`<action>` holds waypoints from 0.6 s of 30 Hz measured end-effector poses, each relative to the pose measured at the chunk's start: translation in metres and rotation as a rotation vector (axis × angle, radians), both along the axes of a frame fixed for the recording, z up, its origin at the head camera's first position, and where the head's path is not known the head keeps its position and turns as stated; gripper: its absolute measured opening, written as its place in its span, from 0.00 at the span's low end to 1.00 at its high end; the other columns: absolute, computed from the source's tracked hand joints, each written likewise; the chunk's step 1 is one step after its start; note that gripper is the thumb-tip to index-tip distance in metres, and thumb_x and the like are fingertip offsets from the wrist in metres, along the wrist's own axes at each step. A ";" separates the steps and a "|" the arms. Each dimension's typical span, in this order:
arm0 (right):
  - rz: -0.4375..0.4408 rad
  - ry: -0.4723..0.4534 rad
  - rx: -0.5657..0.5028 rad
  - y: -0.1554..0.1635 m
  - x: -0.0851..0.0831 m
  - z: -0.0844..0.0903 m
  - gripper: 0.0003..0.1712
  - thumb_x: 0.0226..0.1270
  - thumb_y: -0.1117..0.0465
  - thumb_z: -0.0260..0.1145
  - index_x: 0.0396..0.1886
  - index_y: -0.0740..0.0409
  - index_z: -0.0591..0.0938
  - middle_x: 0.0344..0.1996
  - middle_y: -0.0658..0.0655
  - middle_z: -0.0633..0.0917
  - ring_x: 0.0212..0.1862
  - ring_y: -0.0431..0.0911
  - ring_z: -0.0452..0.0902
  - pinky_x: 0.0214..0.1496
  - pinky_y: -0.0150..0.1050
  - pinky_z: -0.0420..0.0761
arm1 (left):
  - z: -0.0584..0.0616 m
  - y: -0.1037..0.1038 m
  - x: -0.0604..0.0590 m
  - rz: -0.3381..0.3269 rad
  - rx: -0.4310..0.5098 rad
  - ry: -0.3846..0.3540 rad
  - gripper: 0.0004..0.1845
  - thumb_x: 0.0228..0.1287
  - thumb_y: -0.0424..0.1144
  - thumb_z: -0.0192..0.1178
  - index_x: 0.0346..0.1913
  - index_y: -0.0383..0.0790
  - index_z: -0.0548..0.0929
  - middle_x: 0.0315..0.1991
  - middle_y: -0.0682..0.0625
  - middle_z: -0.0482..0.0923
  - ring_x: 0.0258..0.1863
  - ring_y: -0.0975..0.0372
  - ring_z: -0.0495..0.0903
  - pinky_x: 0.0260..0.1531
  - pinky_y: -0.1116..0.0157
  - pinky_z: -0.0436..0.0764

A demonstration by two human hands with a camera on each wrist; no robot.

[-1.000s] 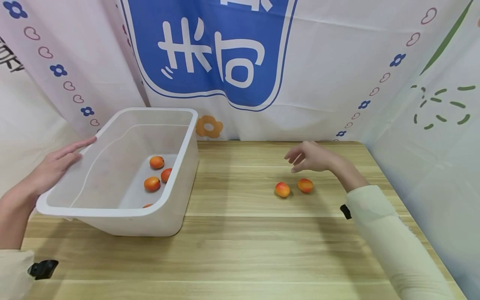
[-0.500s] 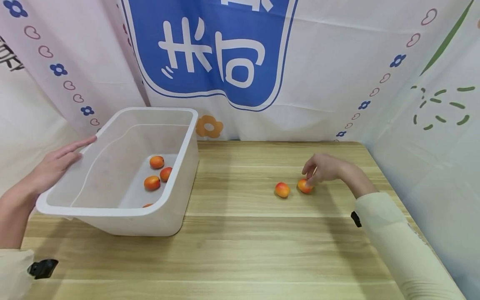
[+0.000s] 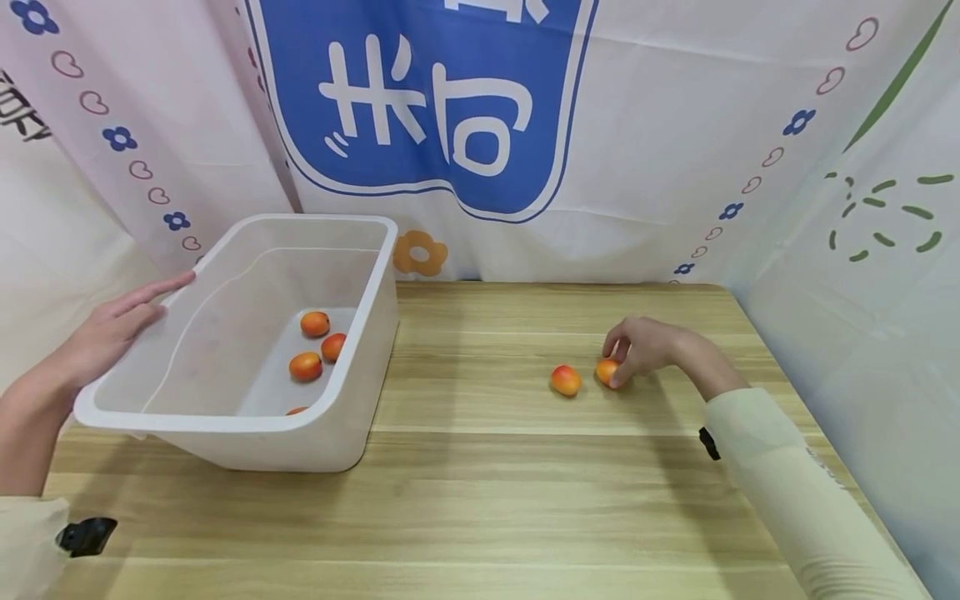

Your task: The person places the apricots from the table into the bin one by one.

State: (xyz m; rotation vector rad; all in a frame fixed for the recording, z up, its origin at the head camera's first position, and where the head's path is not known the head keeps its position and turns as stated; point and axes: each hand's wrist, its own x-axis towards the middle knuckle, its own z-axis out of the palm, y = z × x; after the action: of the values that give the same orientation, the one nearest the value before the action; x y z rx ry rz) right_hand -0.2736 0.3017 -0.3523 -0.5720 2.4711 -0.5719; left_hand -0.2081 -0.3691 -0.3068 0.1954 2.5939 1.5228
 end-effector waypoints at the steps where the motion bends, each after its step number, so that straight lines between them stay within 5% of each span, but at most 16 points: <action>1: -0.002 -0.005 -0.002 -0.001 0.000 -0.001 0.28 0.56 0.59 0.83 0.52 0.68 0.84 0.40 0.57 0.85 0.38 0.46 0.79 0.38 0.40 0.83 | 0.000 0.000 0.000 0.000 -0.001 0.001 0.26 0.87 0.47 0.39 0.82 0.66 0.58 0.66 0.66 0.67 0.43 0.74 0.84 0.35 0.66 0.89; 6: 0.006 0.029 -0.004 -0.003 -0.002 -0.003 0.23 0.56 0.60 0.82 0.49 0.66 0.85 0.38 0.55 0.85 0.39 0.46 0.78 0.40 0.40 0.81 | -0.001 0.000 -0.001 -0.001 -0.004 0.012 0.26 0.87 0.47 0.38 0.82 0.66 0.58 0.68 0.64 0.65 0.43 0.74 0.83 0.35 0.67 0.89; 12: 0.018 0.099 -0.039 -0.005 -0.003 -0.003 0.16 0.56 0.63 0.81 0.43 0.62 0.86 0.36 0.53 0.83 0.40 0.49 0.76 0.42 0.41 0.80 | -0.001 0.000 -0.001 -0.009 0.019 0.017 0.26 0.87 0.46 0.39 0.81 0.66 0.60 0.56 0.77 0.69 0.41 0.72 0.85 0.34 0.64 0.89; 18: 0.019 0.154 -0.078 -0.006 -0.003 -0.002 0.16 0.57 0.66 0.79 0.44 0.63 0.86 0.39 0.54 0.84 0.43 0.50 0.77 0.48 0.46 0.84 | 0.000 0.000 0.000 -0.011 0.024 0.023 0.26 0.87 0.46 0.39 0.81 0.65 0.60 0.54 0.80 0.71 0.40 0.71 0.86 0.33 0.64 0.89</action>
State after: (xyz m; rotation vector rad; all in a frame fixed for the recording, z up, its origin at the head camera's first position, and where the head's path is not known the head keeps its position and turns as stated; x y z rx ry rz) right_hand -0.2766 0.2953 -0.3540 -0.6928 2.5936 -0.6406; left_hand -0.2084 -0.3696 -0.3070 0.2311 2.5884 1.5582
